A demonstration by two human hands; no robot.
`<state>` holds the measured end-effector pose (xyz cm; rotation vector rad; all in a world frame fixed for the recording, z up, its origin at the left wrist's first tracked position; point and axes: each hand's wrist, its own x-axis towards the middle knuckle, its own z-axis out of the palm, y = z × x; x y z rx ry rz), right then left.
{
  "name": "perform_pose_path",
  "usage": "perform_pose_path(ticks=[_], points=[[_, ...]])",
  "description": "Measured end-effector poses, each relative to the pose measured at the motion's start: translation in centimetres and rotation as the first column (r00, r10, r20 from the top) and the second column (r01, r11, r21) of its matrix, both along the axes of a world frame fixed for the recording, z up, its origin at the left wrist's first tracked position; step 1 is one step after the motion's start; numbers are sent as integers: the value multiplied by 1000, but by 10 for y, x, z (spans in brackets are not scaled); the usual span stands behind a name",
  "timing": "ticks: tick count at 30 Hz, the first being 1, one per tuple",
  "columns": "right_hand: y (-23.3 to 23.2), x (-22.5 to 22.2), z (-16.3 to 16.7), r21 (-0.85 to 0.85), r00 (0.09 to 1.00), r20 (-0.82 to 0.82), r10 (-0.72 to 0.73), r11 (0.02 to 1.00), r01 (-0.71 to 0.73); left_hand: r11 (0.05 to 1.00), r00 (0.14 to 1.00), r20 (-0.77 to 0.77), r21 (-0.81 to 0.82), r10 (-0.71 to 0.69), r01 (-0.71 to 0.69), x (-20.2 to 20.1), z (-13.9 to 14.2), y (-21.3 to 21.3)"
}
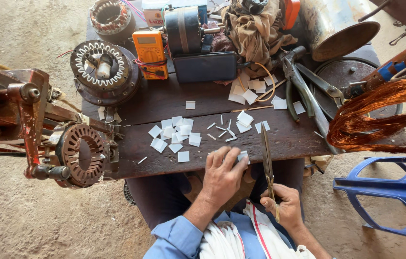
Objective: The person cuts small white square pieces of insulating material into thin strips using scissors. They repeatedly pick up squares, cut them, and place the resulting strips on the workbench next to motor components.
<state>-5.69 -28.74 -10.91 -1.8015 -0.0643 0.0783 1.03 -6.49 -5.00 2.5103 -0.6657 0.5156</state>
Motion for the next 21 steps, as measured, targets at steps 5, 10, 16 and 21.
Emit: perform_pose_path(ticks=[5,10,16,21], points=[[1,1,-5,-81,995,61,75,994,-70,881,971,-235,-466,-34,-82,0,0,0],[4,2,-8,-83,982,27,185,980,-182,113,817,-460,-885,-347,-451,20,8,-1],[16,-1,-4,4,973,-26,231,973,-231,93,795,-513,-853,-325,-513,31,6,-2],[18,3,5,-52,976,14,219,974,-218,167,798,-524,-852,-299,-497,28,7,-3]])
